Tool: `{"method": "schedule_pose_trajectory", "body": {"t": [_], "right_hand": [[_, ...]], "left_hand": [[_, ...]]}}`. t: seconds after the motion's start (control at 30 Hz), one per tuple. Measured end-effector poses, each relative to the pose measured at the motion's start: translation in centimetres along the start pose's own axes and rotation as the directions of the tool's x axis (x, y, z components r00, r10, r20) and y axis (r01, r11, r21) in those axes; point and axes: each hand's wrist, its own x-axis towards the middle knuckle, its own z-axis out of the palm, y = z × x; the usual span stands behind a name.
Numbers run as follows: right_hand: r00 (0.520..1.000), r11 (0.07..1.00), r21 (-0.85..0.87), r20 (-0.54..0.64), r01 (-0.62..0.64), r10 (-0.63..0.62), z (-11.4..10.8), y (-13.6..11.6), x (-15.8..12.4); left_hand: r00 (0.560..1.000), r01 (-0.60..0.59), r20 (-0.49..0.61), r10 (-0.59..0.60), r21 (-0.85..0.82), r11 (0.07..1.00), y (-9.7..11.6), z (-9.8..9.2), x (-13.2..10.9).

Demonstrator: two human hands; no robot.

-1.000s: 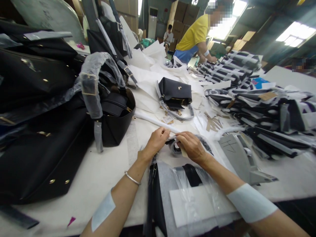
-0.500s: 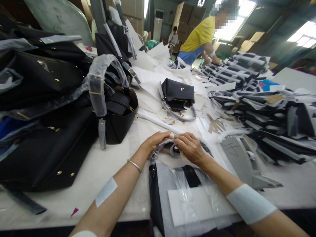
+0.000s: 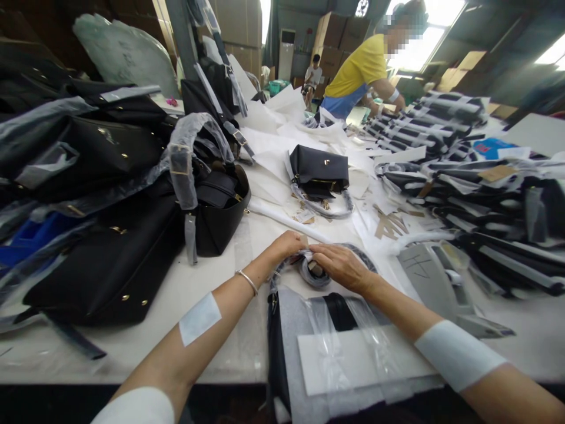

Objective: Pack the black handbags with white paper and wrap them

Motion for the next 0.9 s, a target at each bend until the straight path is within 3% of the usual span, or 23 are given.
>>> {"method": "schedule_pose_trajectory", "body": {"t": [0.13, 0.3, 0.43, 0.5, 0.57, 0.67, 0.9], "right_hand": [[1.000, 1.000, 0.000, 0.022, -0.010, 0.010, 0.3, -0.1, -0.2], [1.000, 0.999, 0.048, -0.021, -0.006, 0.007, 0.5, 0.0, -0.8], [0.989, 0.972, 0.183, 0.006, -0.148, 0.149, 1.0, 0.1, -0.9], [0.947, 0.911, 0.261, 0.055, -0.320, 0.317, 1.3, 0.1, -0.6], [0.868, 0.806, 0.329, 0.114, -0.492, 0.483, 1.4, 0.0, -0.3], [0.780, 0.675, 0.410, 0.185, -0.614, 0.598, 1.5, -0.2, 0.1], [0.771, 0.628, 0.473, 0.211, -0.618, 0.601, 1.4, -0.4, -0.8]], "left_hand": [[0.996, 0.021, -0.089, -0.005, 0.187, 0.982, 0.0, 0.3, 0.4], [0.994, 0.033, -0.113, 0.005, 0.331, 0.943, 0.0, 0.5, 0.5], [0.984, 0.034, -0.174, 0.050, 0.448, 0.894, 0.6, 1.2, -0.3], [0.975, 0.031, -0.205, 0.085, 0.503, 0.864, 1.0, 1.8, -0.8], [0.968, 0.023, -0.222, 0.118, 0.547, 0.837, 1.2, 2.4, -1.3], [0.963, 0.015, -0.225, 0.147, 0.592, 0.806, 1.2, 3.0, -1.8], [0.957, 0.006, -0.227, 0.180, 0.638, 0.770, 0.8, 3.4, -1.9]]}}
